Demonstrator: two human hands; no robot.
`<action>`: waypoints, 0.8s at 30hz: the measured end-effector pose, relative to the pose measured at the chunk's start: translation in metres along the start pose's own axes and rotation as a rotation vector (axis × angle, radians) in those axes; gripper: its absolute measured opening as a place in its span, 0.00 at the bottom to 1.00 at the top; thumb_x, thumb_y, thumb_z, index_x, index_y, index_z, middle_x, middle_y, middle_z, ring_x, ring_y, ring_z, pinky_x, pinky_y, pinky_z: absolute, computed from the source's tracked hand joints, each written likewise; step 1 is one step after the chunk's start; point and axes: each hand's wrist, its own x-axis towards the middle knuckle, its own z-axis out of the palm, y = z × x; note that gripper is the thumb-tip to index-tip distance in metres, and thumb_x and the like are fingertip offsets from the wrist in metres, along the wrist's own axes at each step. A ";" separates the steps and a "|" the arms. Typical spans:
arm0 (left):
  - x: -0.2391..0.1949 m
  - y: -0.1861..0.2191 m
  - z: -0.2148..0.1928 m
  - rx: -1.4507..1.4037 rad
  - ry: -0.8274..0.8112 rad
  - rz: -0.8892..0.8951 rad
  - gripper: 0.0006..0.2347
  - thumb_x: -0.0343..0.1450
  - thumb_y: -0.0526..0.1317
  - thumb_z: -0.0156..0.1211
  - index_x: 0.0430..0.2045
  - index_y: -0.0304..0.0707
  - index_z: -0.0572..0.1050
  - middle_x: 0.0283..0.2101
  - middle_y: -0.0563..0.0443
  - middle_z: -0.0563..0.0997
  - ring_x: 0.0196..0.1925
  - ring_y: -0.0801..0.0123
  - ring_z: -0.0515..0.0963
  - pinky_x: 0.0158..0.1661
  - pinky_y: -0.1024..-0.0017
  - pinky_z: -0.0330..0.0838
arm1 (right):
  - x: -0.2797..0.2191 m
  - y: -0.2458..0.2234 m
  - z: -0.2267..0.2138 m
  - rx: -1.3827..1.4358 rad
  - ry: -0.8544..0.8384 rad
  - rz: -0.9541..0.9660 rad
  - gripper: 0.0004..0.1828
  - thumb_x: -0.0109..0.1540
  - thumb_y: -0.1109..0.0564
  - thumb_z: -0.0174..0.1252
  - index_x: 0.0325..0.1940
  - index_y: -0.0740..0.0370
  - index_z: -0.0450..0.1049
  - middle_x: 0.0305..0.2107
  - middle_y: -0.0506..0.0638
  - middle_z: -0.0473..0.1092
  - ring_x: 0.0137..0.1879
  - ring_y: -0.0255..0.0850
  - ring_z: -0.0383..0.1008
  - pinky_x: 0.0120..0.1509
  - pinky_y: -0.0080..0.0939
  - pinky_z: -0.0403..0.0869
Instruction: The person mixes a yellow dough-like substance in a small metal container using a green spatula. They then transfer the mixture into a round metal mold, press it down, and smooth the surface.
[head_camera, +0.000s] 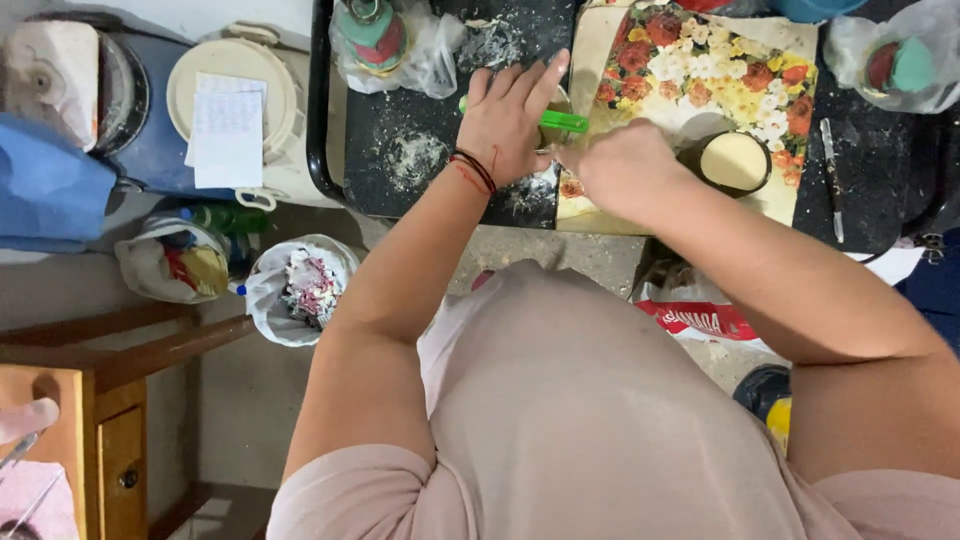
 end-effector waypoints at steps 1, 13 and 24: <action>0.000 0.001 0.000 0.001 0.004 0.003 0.59 0.56 0.65 0.76 0.77 0.47 0.40 0.68 0.52 0.73 0.65 0.57 0.72 0.60 0.54 0.58 | 0.000 0.000 -0.004 -0.001 0.002 0.004 0.28 0.67 0.56 0.62 0.71 0.48 0.66 0.16 0.41 0.50 0.19 0.34 0.57 0.25 0.37 0.78; 0.004 0.002 -0.013 0.019 -0.078 0.054 0.51 0.66 0.68 0.64 0.77 0.45 0.40 0.68 0.47 0.71 0.64 0.52 0.71 0.59 0.54 0.59 | -0.010 0.005 0.028 1.275 -0.121 0.364 0.33 0.73 0.59 0.47 0.78 0.26 0.59 0.37 0.44 0.78 0.22 0.29 0.57 0.22 0.27 0.57; 0.007 0.006 -0.024 0.036 -0.079 0.044 0.51 0.65 0.70 0.70 0.77 0.43 0.50 0.69 0.46 0.72 0.66 0.53 0.71 0.60 0.52 0.60 | -0.062 0.115 0.126 0.156 0.101 -0.085 0.45 0.51 0.39 0.68 0.72 0.33 0.63 0.80 0.54 0.40 0.85 0.55 0.34 0.83 0.71 0.34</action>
